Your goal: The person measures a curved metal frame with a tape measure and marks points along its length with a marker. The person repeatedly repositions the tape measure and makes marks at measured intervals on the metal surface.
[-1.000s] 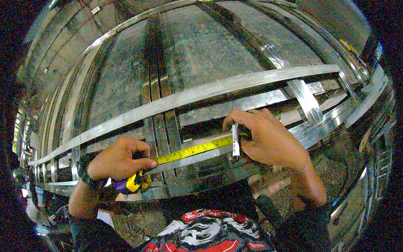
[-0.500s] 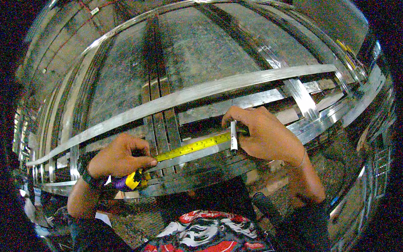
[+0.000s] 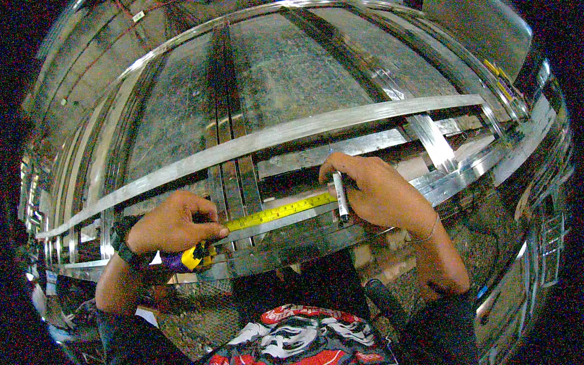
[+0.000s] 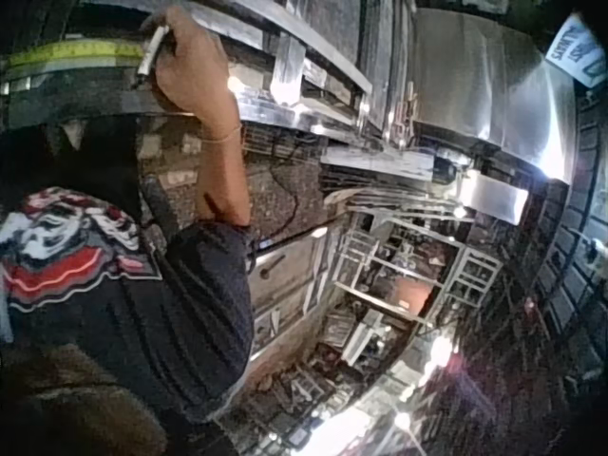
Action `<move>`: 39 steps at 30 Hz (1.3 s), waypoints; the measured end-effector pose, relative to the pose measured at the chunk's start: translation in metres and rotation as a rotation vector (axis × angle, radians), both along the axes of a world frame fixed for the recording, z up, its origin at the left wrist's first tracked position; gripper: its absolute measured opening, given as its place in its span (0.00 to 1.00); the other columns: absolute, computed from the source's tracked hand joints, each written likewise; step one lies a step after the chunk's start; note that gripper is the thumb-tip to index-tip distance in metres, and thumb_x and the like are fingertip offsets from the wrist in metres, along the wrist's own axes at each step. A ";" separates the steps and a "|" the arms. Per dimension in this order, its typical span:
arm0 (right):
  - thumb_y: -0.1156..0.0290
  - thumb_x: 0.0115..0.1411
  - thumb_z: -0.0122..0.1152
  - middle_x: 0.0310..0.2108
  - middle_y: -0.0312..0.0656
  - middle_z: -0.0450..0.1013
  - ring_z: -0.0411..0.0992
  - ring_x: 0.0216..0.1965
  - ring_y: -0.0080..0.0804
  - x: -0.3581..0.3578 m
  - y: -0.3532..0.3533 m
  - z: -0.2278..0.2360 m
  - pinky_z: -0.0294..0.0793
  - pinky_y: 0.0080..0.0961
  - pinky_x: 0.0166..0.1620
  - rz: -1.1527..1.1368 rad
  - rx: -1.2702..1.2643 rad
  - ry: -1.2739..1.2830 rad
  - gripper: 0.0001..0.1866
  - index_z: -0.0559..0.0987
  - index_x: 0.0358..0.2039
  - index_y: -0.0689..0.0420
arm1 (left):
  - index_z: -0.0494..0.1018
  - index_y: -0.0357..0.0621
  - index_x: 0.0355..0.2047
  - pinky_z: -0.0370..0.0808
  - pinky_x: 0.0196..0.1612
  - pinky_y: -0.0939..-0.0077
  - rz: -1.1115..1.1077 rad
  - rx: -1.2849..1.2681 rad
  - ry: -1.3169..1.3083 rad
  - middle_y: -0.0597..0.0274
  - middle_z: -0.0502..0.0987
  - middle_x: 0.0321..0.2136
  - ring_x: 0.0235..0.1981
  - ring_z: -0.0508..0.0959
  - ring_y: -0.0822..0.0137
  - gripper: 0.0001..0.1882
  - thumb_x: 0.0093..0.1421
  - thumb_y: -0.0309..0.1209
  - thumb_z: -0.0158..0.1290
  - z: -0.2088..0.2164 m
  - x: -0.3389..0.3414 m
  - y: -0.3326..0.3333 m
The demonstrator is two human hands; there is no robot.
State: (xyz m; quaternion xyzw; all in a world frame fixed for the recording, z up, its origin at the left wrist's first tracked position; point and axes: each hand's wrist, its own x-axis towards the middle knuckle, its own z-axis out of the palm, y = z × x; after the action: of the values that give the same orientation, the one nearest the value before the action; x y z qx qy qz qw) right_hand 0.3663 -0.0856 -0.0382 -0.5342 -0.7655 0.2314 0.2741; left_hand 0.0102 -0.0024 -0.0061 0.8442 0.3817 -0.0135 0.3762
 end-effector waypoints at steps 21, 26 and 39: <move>0.80 0.60 0.61 0.38 0.54 0.81 0.81 0.44 0.59 -0.001 -0.001 -0.001 0.79 0.46 0.47 -0.054 -0.064 0.029 0.16 0.77 0.49 0.56 | 0.80 0.37 0.26 0.66 0.25 0.66 0.069 -0.048 0.068 0.57 0.72 0.16 0.21 0.68 0.74 0.16 0.62 0.38 0.68 0.005 0.005 -0.001; 0.81 0.66 0.62 0.36 0.45 0.78 0.79 0.37 0.30 0.000 -0.004 0.002 0.80 0.33 0.41 -0.110 -0.119 0.044 0.13 0.77 0.50 0.59 | 0.80 0.37 0.25 0.66 0.25 0.69 0.055 -0.032 0.010 0.64 0.74 0.16 0.21 0.69 0.77 0.15 0.62 0.35 0.68 0.001 0.004 0.000; 0.75 0.70 0.64 0.39 0.45 0.78 0.77 0.43 0.34 0.005 0.000 -0.005 0.75 0.31 0.51 -0.151 -0.019 0.052 0.10 0.77 0.50 0.59 | 0.81 0.36 0.26 0.68 0.26 0.70 0.079 -0.101 -0.006 0.61 0.76 0.17 0.22 0.71 0.78 0.17 0.62 0.38 0.70 0.001 0.002 -0.001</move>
State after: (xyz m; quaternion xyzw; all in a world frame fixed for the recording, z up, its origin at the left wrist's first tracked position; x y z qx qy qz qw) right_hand 0.3714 -0.0858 -0.0435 -0.5865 -0.7136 0.2310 0.3057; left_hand 0.0124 -0.0029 -0.0050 0.8085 0.4124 -0.0153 0.4195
